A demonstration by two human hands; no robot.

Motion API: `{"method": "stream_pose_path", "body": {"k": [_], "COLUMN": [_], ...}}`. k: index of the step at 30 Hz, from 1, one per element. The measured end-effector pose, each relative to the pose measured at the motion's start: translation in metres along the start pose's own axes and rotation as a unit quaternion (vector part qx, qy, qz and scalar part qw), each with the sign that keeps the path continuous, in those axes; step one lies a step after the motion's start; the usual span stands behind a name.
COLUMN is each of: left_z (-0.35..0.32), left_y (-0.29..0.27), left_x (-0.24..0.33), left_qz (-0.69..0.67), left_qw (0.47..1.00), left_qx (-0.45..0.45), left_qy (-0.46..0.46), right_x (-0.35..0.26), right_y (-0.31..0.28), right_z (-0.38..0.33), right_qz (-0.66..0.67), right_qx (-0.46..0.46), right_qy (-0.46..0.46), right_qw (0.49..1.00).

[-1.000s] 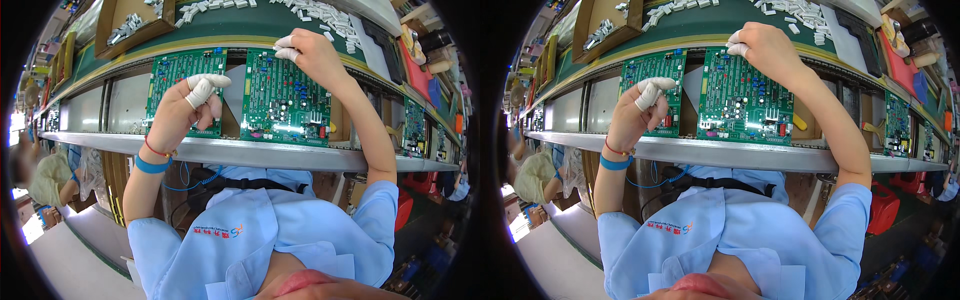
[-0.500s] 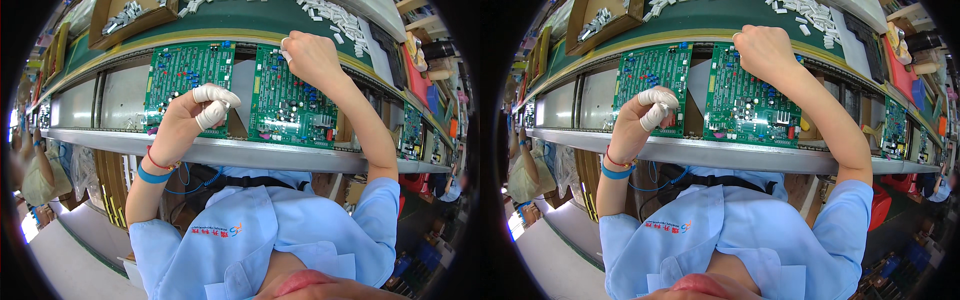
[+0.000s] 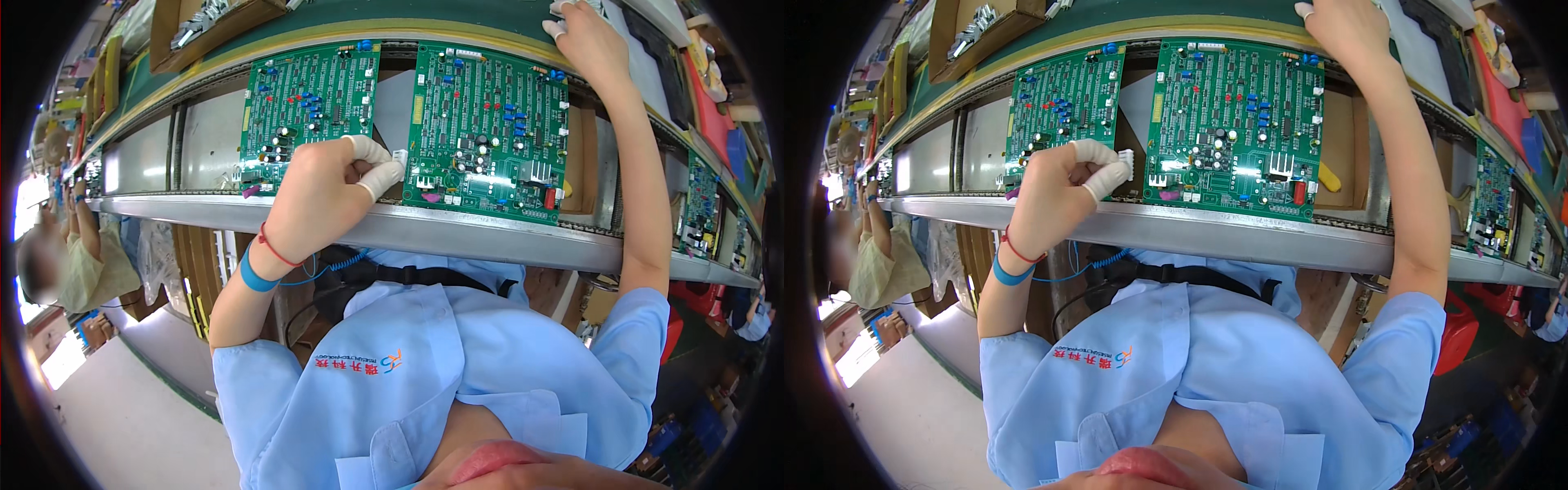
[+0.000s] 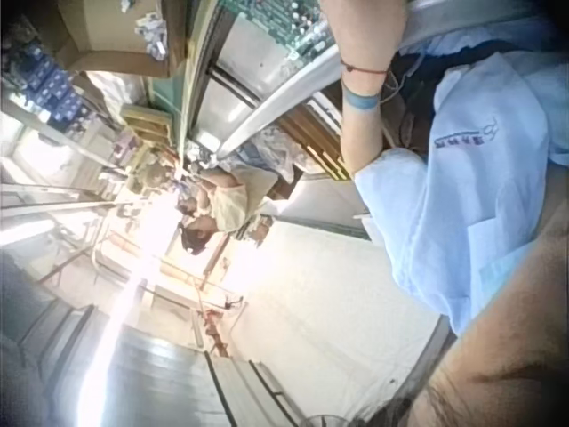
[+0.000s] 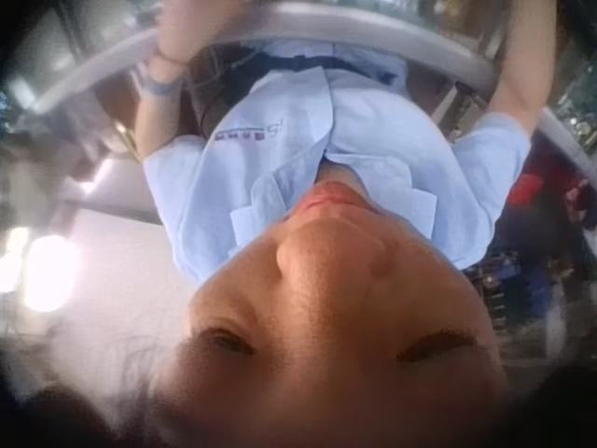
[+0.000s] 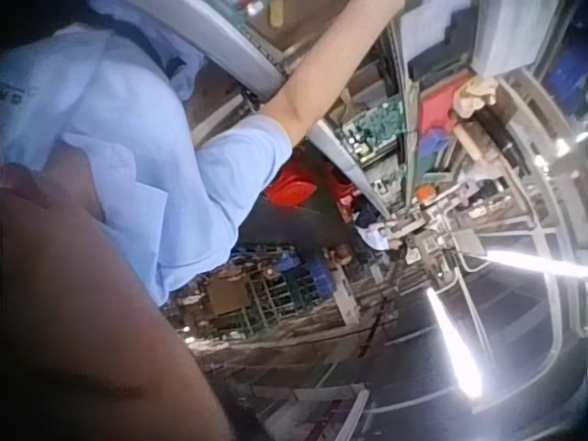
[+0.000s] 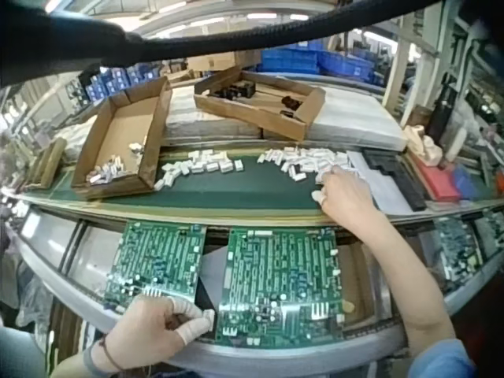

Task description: Insert and secure electronic components onto printed circuit boards on an assembly line.

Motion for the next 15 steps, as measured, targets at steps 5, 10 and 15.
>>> {"method": "stream_pose_path", "body": {"k": [5, 10, 15], "left_z": [0.012, 0.019, 0.024], "left_y": [0.022, 0.033, 0.033], "left_x": [0.006, 0.007, 0.003], "left_qz": [0.225, 0.293, 0.285], "left_qw": [0.971, 0.949, 0.947], "left_qx": [-0.059, -0.111, -0.146], "left_qy": [0.048, 0.041, -0.021], "right_x": [0.017, 0.023, 0.007], "right_y": [0.014, 0.023, 0.008], "right_z": [0.009, 0.016, 0.006], "right_qz": [0.068, 0.059, 0.072], "right_qx": [0.027, 0.007, 0.002], "right_qy": [-0.034, -0.057, -0.107], "right_qw": [0.997, 0.997, 0.992]}}
Point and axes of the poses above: each hand's wrist, its own z-axis towards the middle knuckle, its own y-axis out of the palm, x = y × z, the point moved 8 cm from there along z, towards the middle knuckle, and after that the axes turned 10 degrees about y, right-handed, at the moved point
